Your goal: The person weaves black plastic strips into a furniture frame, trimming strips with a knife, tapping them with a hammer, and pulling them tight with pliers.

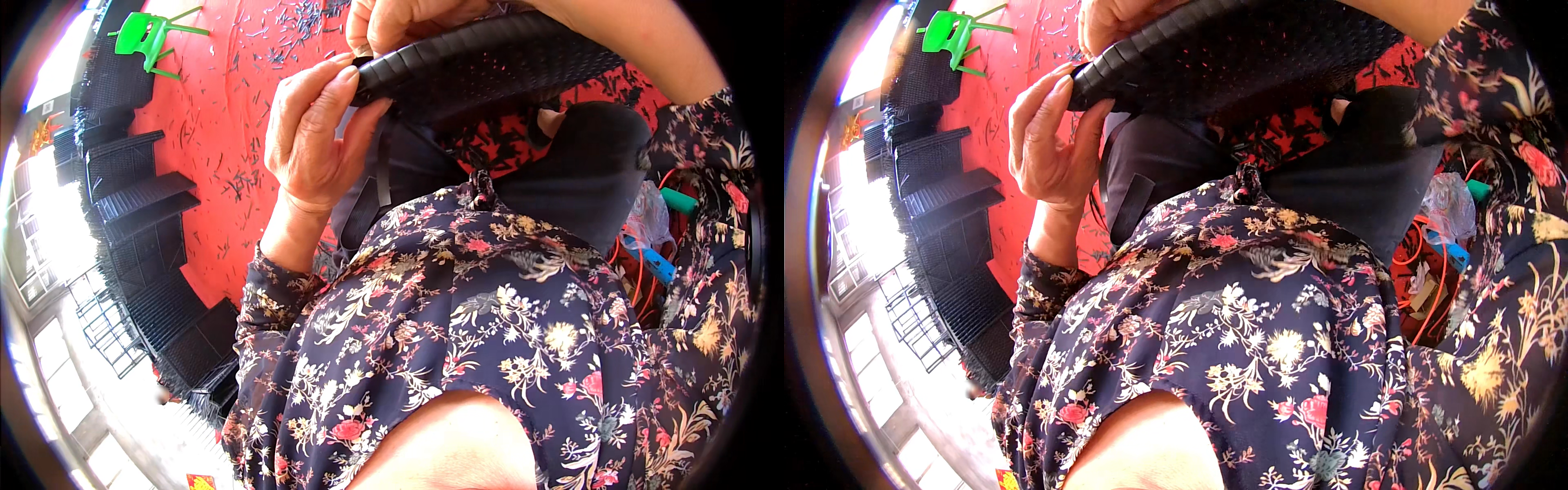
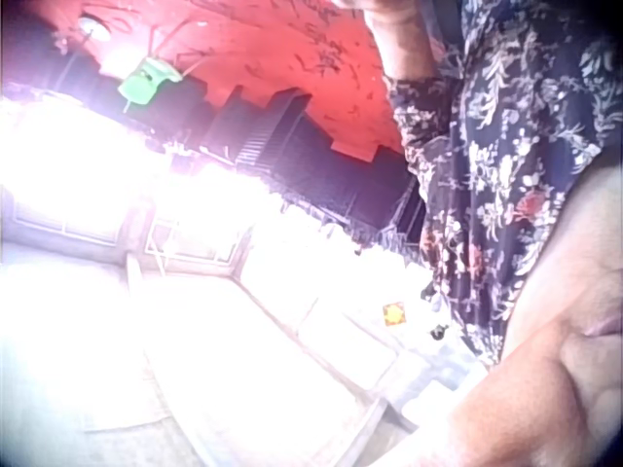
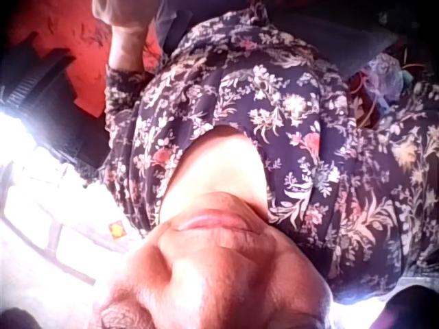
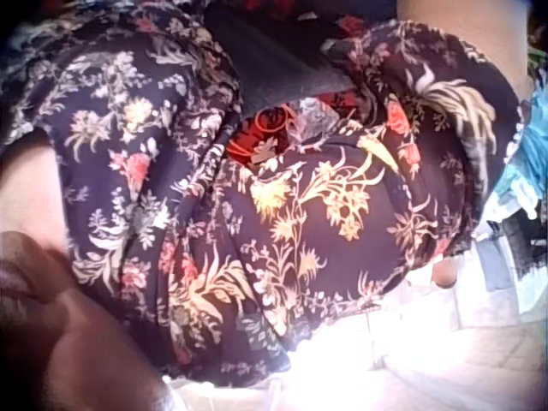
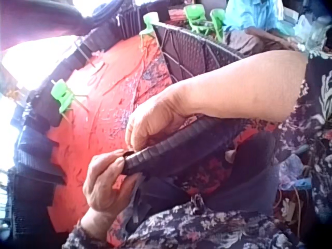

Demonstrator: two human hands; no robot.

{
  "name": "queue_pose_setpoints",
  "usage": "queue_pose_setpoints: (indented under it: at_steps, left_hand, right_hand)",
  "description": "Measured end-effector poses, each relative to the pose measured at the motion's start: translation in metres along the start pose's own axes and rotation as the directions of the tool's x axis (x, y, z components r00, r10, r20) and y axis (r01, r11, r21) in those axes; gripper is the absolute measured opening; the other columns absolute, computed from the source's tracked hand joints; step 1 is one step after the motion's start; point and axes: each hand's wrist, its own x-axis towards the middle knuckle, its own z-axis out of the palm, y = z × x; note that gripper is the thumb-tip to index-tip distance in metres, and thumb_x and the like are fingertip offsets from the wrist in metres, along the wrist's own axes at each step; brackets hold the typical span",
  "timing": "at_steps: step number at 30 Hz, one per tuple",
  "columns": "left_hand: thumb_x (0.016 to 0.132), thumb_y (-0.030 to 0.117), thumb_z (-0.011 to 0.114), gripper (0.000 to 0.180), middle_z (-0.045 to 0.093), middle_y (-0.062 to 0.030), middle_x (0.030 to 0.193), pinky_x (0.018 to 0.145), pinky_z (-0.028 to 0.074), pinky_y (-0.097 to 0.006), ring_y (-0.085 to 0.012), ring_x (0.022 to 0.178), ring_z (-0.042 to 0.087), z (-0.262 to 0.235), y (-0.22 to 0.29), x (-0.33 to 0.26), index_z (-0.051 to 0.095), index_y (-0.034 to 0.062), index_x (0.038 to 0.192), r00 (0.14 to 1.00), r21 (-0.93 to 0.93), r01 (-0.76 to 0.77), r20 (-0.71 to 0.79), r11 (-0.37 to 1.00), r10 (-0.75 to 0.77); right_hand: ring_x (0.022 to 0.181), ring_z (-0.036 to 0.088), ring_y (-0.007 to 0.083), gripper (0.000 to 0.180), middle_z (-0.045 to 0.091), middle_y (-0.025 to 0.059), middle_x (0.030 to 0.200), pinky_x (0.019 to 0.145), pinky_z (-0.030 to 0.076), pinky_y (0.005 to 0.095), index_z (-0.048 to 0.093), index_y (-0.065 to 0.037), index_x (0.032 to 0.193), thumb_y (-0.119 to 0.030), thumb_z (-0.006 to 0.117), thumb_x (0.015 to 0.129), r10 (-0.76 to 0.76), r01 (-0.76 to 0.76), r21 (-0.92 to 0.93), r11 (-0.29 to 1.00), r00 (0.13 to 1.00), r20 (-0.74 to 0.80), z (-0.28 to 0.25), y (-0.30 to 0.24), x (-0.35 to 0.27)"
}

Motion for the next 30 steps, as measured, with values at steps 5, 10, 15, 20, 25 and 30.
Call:
queue_pose_setpoints:
  at_steps: [5, 10, 15, 20, 25, 30]
  left_hand:
    - [0.063, 0.003, 0.081, 0.040, 0.064, -0.0161, 0.097, 0.071, 0.054, -0.033, -0.0276, 0.083, 0.064, 0.000, 0.003, 0.002, 0.063, -0.0013, 0.098, 0.999, -0.044, 0.040, 0.005, 0.998, -0.039]
    - [0.066, 0.002, 0.079, 0.034, 0.065, -0.0174, 0.095, 0.072, 0.055, -0.032, -0.0275, 0.082, 0.065, -0.001, 0.004, 0.005, 0.064, -0.0029, 0.096, 0.996, -0.105, 0.083, -0.006, 0.991, -0.084]
    - [0.068, 0.000, 0.076, 0.031, 0.065, -0.0174, 0.095, 0.072, 0.054, -0.032, -0.0274, 0.082, 0.065, -0.002, 0.006, 0.013, 0.065, -0.0030, 0.096, 0.995, -0.136, 0.100, 0.007, 0.986, -0.100]
    - [0.066, -0.001, 0.076, 0.030, 0.065, -0.0160, 0.096, 0.072, 0.054, -0.031, -0.0262, 0.082, 0.066, 0.012, -0.003, 0.030, 0.066, -0.0027, 0.094, 0.996, -0.128, 0.087, -0.013, 0.988, -0.089]
    - [0.064, -0.001, 0.076, 0.031, 0.065, -0.0136, 0.093, 0.069, 0.054, -0.030, -0.0245, 0.081, 0.065, 0.019, -0.003, 0.031, 0.067, -0.0012, 0.093, 0.989, -0.107, 0.117, -0.075, 0.987, -0.125]
    - [0.063, -0.002, 0.075, 0.031, 0.065, -0.0116, 0.091, 0.069, 0.054, -0.031, -0.0250, 0.080, 0.065, 0.027, -0.044, 0.076, 0.067, 0.0003, 0.093, 0.984, -0.195, 0.139, -0.079, 0.971, -0.157]
  right_hand:
    - [0.062, 0.060, 0.0139, 0.015, 0.065, 0.0063, 0.077, 0.057, 0.048, 0.0270, 0.064, 0.002, 0.091, 0.000, 0.062, 0.077, 0.021, -0.021, 0.006, 1.000, 1.000, -0.022, 0.001, -0.003, -0.006]
    - [0.062, 0.060, 0.0143, 0.018, 0.065, 0.0065, 0.076, 0.057, 0.049, 0.0272, 0.065, 0.002, 0.090, 0.000, 0.060, 0.073, 0.050, -0.050, 0.007, 0.999, 0.997, 0.056, -0.006, -0.003, -0.005]
    - [0.064, 0.061, 0.0153, 0.017, 0.065, 0.0078, 0.073, 0.058, 0.049, 0.0290, 0.066, 0.001, 0.083, -0.003, 0.059, 0.069, -0.056, -0.012, -0.356, 0.934, 0.982, -0.179, -0.002, -0.015, -0.014]
    - [0.071, 0.063, 0.0304, 0.022, 0.063, 0.0217, 0.074, 0.066, 0.050, 0.0375, 0.062, 0.006, 0.081, -0.011, 0.059, 0.068, -0.625, -0.047, -0.884, 0.464, 0.690, -0.365, 0.032, -0.039, -0.049]
    - [0.081, 0.060, 0.0356, 0.034, 0.059, 0.0185, 0.088, 0.072, 0.051, 0.0404, 0.056, 0.002, 0.097, -0.011, 0.065, 0.067, -0.921, -0.341, -0.933, 0.114, 0.317, -0.229, 0.075, -0.023, -0.062]
    - [0.081, 0.058, 0.0345, 0.036, 0.057, 0.0156, 0.089, 0.071, 0.049, 0.0410, 0.055, -0.002, 0.095, -0.016, 0.072, 0.067, -0.914, -0.489, -0.844, 0.219, 0.200, -0.353, 0.059, -0.035, -0.067]
